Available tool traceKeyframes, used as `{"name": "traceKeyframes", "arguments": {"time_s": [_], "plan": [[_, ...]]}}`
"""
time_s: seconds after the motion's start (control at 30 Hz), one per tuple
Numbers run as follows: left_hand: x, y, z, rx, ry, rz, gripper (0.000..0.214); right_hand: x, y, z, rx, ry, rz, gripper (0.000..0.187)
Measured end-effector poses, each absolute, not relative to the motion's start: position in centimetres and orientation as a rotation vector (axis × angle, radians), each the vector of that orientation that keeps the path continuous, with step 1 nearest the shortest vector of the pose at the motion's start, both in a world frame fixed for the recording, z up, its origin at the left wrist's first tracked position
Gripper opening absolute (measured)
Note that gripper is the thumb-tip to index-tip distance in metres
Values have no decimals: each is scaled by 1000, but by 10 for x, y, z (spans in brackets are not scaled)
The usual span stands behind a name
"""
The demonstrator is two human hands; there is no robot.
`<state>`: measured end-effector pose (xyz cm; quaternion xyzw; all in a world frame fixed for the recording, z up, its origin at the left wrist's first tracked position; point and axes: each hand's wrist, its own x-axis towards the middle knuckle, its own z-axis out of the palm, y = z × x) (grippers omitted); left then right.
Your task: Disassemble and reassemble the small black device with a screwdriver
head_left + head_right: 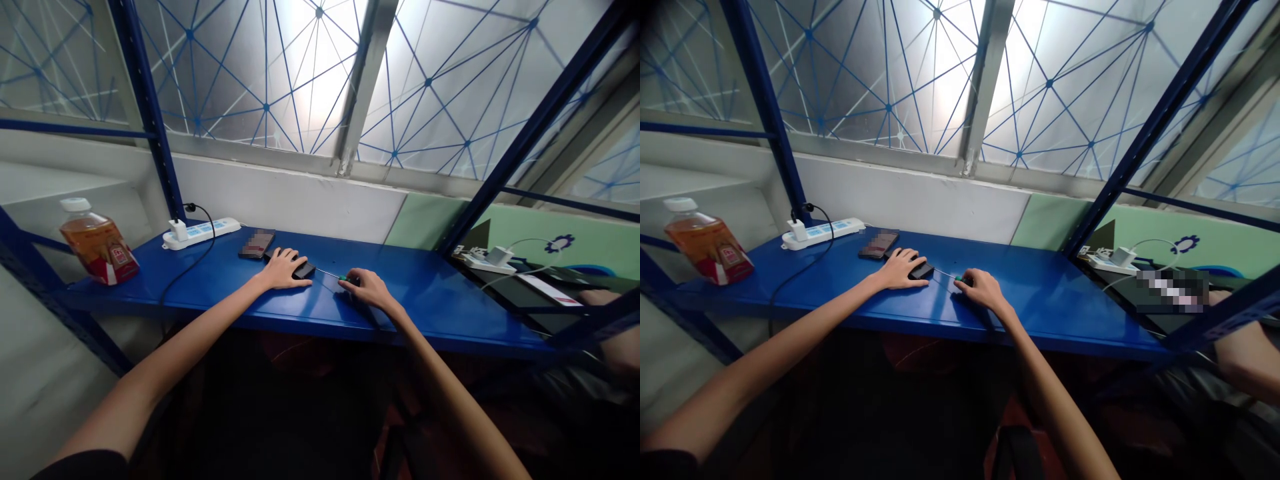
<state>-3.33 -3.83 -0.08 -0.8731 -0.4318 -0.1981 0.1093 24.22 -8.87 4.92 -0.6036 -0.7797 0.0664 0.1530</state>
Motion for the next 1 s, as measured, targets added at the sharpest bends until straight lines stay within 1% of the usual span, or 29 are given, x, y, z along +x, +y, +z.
{"name": "traceKeyframes", "arguments": {"time_s": [0.1,0.23,0.47,0.8,1.0], "plan": [[-33,-38,-1,-2562,-1268,-580,81,244,-84,43,-1718,-2268,123,26],[-33,-38,-2,-2554,-1266,-578,81,242,-81,35,-1733,-2298,40,28],[-32,-40,0,-2540,-1291,-552,82,243,-83,41,-1635,-2371,164,37],[-32,-41,0,-2523,-1276,-560,82,246,-79,33,-1658,-2264,-71,27],[-31,-44,1,-2486,-1346,-605,84,239,-76,26,-1732,-2265,-145,37]]}}
